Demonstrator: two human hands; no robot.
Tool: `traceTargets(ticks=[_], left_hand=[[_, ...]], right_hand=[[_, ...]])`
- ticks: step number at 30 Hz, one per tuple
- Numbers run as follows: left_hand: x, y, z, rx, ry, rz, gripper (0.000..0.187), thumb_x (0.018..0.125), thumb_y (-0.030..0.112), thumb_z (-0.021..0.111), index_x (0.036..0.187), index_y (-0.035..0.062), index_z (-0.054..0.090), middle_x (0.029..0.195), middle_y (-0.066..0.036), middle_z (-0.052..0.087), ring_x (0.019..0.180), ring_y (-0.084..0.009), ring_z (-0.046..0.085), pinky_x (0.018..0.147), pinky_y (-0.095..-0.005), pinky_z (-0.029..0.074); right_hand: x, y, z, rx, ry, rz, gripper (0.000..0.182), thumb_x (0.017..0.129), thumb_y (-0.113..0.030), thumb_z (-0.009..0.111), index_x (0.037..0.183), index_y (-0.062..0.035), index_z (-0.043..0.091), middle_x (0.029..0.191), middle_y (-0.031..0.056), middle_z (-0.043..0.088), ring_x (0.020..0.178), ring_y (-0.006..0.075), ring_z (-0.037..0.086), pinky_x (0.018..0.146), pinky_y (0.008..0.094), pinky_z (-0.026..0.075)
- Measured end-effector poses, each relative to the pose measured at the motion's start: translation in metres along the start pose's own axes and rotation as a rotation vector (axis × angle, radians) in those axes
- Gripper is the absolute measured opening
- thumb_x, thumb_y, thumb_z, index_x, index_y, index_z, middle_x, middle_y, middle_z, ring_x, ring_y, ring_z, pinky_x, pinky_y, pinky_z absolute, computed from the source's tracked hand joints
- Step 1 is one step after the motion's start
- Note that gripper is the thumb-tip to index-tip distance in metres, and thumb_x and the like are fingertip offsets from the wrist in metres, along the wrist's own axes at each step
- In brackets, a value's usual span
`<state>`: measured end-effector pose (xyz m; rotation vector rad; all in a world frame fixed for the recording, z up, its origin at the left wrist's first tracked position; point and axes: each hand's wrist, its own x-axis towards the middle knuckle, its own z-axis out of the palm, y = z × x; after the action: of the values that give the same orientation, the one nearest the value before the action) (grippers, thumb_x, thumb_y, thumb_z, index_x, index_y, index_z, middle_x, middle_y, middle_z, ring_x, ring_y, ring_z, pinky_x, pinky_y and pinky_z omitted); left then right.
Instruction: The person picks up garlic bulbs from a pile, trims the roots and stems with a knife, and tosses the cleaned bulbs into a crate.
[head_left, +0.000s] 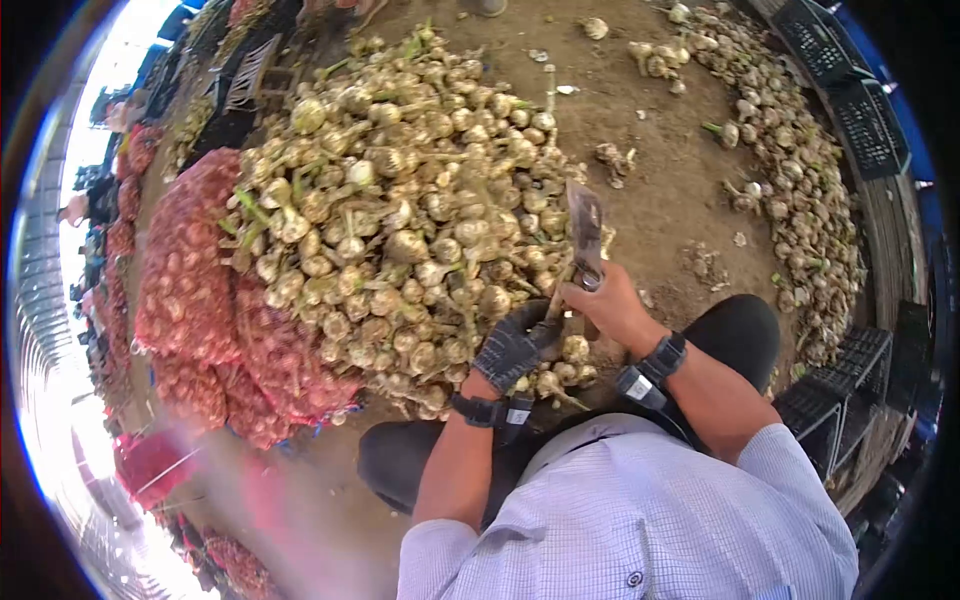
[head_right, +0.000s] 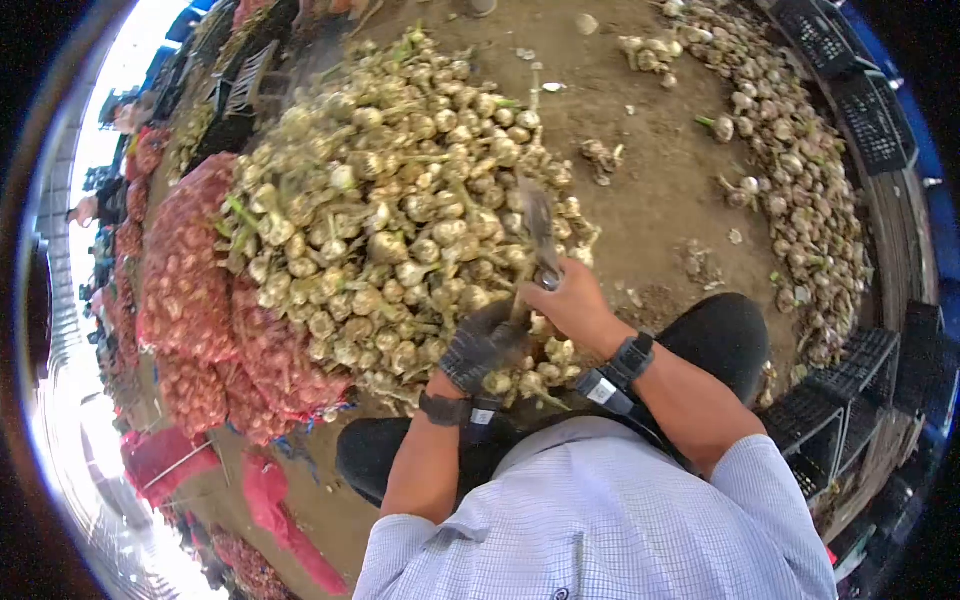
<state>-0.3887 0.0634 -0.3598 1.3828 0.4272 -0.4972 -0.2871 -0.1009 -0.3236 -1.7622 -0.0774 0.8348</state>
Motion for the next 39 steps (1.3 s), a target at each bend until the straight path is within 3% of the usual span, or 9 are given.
traceTargets(ticks=[5,9,11,16,21,28,32,35,39], left_hand=[[0.005,-0.006,-0.026,-0.091,0.022,0.043,0.028,0.093,0.016,0.052,0.115,-0.0009,0.059,0.099,-0.008,0.066,0.085,-0.0165,0.063,0.078,-0.0308,0.052],[-0.004,-0.016,-0.042,0.757,0.081,0.78,0.026,0.084,0.005,0.061,0.11,0.0043,0.064,0.107,-0.012,0.064,0.094,-0.023,0.063,0.079,-0.0373,0.053],[-0.014,0.009,-0.041,-0.358,-0.256,0.304,0.025,0.082,0.005,0.063,0.107,0.0044,0.063,0.105,-0.012,0.064,0.094,-0.0231,0.063,0.078,-0.0372,0.053],[-0.018,0.029,-0.045,-0.824,-0.056,-0.06,0.019,0.089,0.013,0.059,0.104,0.0007,0.06,0.091,-0.011,0.064,0.082,-0.0224,0.065,0.074,-0.0373,0.055],[0.007,-0.047,-0.051,1.008,0.307,0.572,0.023,0.094,0.018,0.052,0.112,0.0053,0.058,0.106,-0.006,0.062,0.095,-0.0168,0.061,0.078,-0.0294,0.053],[0.007,-0.012,-0.018,-0.859,-0.034,-0.019,0.025,0.091,0.016,0.059,0.114,0.0057,0.057,0.107,-0.006,0.062,0.102,-0.0164,0.058,0.087,-0.0294,0.049],[-0.005,0.023,-0.001,0.05,0.114,0.29,0.039,0.089,0.011,0.061,0.125,0.0018,0.05,0.112,-0.009,0.061,0.105,-0.0156,0.057,0.09,-0.03,0.048],[-0.001,0.011,-0.006,0.042,0.117,0.268,0.044,0.086,0.012,0.065,0.125,0.0017,0.049,0.114,-0.009,0.06,0.103,-0.0164,0.057,0.087,-0.03,0.049],[-0.002,-0.002,-0.015,-0.154,0.154,0.211,0.044,0.082,0.012,0.07,0.121,0.0017,0.051,0.112,-0.009,0.062,0.098,-0.0178,0.059,0.083,-0.0307,0.05]], right_hand=[[0.001,0.011,-0.007,-0.241,-0.007,-0.282,0.034,0.083,-0.031,0.062,0.085,0.0027,0.064,0.07,0.0178,0.058,0.065,0.0307,0.056,0.063,0.0419,0.045],[-0.004,0.006,-0.002,-0.421,-0.165,-0.399,0.025,0.078,-0.023,0.06,0.078,0.0017,0.065,0.071,0.0203,0.061,0.065,0.0332,0.058,0.062,0.0448,0.046],[0.013,0.022,-0.001,-0.693,-0.173,-0.183,0.027,0.077,-0.025,0.06,0.078,0.002,0.065,0.071,0.0213,0.062,0.065,0.0344,0.059,0.062,0.0455,0.048],[0.025,0.048,-0.002,-0.712,-0.063,-0.064,0.039,0.077,-0.033,0.062,0.086,0.0048,0.065,0.077,0.0235,0.064,0.071,0.0381,0.062,0.066,0.0462,0.049],[0.006,0.023,0.014,-0.399,-0.152,-0.266,0.043,0.075,-0.036,0.074,0.091,0.0021,0.062,0.08,0.0174,0.063,0.075,0.0332,0.061,0.069,0.0415,0.048],[0.007,0.023,0.016,-0.032,-0.23,-0.016,0.039,0.082,-0.035,0.072,0.096,-0.0003,0.059,0.082,0.0048,0.061,0.074,0.0139,0.057,0.067,0.0306,0.048],[0.012,0.018,0.014,0.234,-0.148,-0.066,0.037,0.088,-0.038,0.062,0.098,-0.0025,0.064,0.073,0.0051,0.064,0.062,0.0114,0.058,0.057,0.0303,0.047],[0.003,-0.004,0.006,0.137,-0.243,0.102,0.037,0.089,-0.036,0.058,0.092,-0.0003,0.065,0.072,0.0101,0.063,0.065,0.0165,0.058,0.06,0.0336,0.047],[0.001,0.016,0.0,-0.358,-0.197,-0.308,0.029,0.08,-0.027,0.063,0.085,0.0009,0.063,0.07,0.017,0.059,0.068,0.0307,0.059,0.063,0.0402,0.047]])
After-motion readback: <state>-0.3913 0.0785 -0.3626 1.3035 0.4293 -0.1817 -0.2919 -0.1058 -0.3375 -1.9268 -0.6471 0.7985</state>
